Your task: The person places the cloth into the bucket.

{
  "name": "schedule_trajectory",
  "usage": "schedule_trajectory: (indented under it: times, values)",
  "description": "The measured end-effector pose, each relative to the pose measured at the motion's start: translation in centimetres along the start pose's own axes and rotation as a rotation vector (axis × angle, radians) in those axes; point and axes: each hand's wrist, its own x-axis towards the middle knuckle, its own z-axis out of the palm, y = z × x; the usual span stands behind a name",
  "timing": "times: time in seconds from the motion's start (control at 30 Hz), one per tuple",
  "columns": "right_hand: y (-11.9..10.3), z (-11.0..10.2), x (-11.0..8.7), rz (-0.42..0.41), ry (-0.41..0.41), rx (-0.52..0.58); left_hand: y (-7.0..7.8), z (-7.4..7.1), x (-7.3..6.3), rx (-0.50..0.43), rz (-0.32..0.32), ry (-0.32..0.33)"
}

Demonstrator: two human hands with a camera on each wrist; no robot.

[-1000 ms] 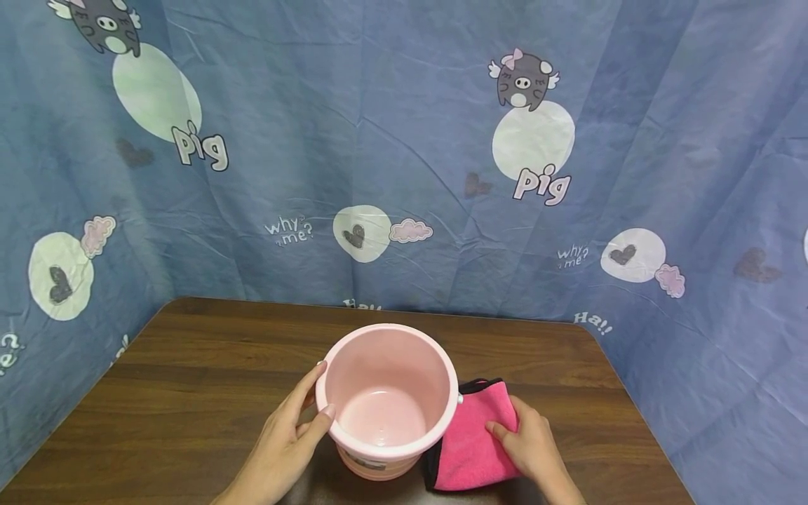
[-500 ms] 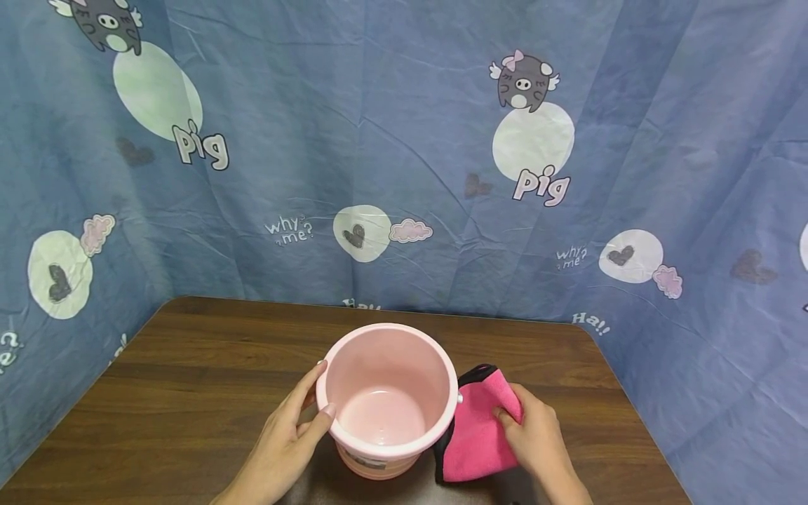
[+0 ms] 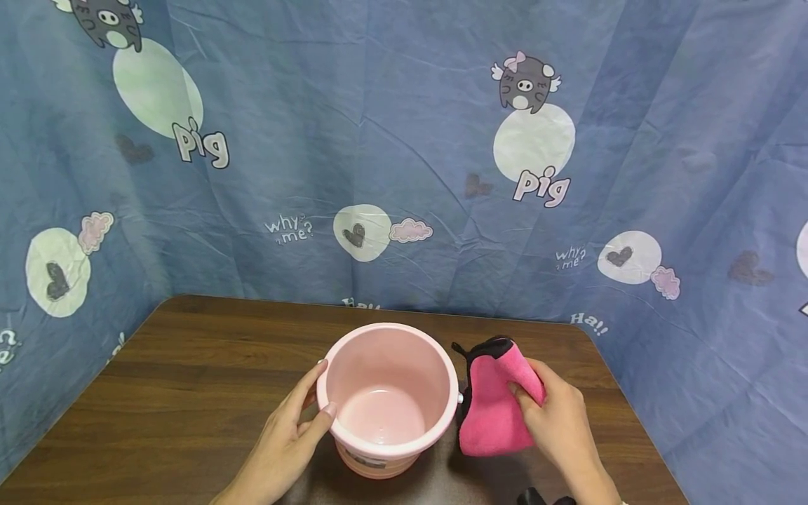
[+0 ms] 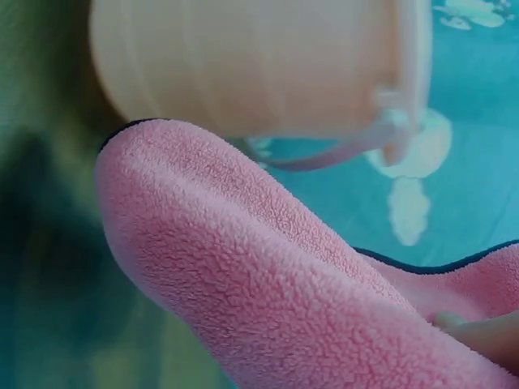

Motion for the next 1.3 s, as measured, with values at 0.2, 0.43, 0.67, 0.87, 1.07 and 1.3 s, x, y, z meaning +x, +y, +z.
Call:
schedule_trajectory:
  times: [0.2, 0.43, 0.67, 0.87, 1.07, 1.3]
  values:
    - [-1.7, -2.6, 0.6, -0.024, 0.113, -0.009, -0.1, 0.0, 0.0, -0.028, 0.002, -0.004]
    - [-3.6, -4.7, 1.4, -0.031, 0.219, 0.008, 0.0, 0.0, 0.1, -0.028, -0.003, -0.003]
    - [-6.1, -6.1, 2.1, -0.047, 0.275, 0.061, 0.1, -0.1, 0.1, -0.029, 0.000, -0.009]
    - [-8.5, -7.1, 2.8, -0.045, 0.289, 0.132, 0.0, -0.1, 0.1, -0.034, -0.003, -0.013]
    - [-11.2, -7.1, 3.3, -0.063, 0.237, 0.194, 0.0, -0.1, 0.1, -0.022, 0.005, -0.002]
    - [-13.9, -5.5, 3.7, -0.129, 0.104, 0.292, -0.1, -0.2, 0.1, -0.016, 0.011, -0.004]
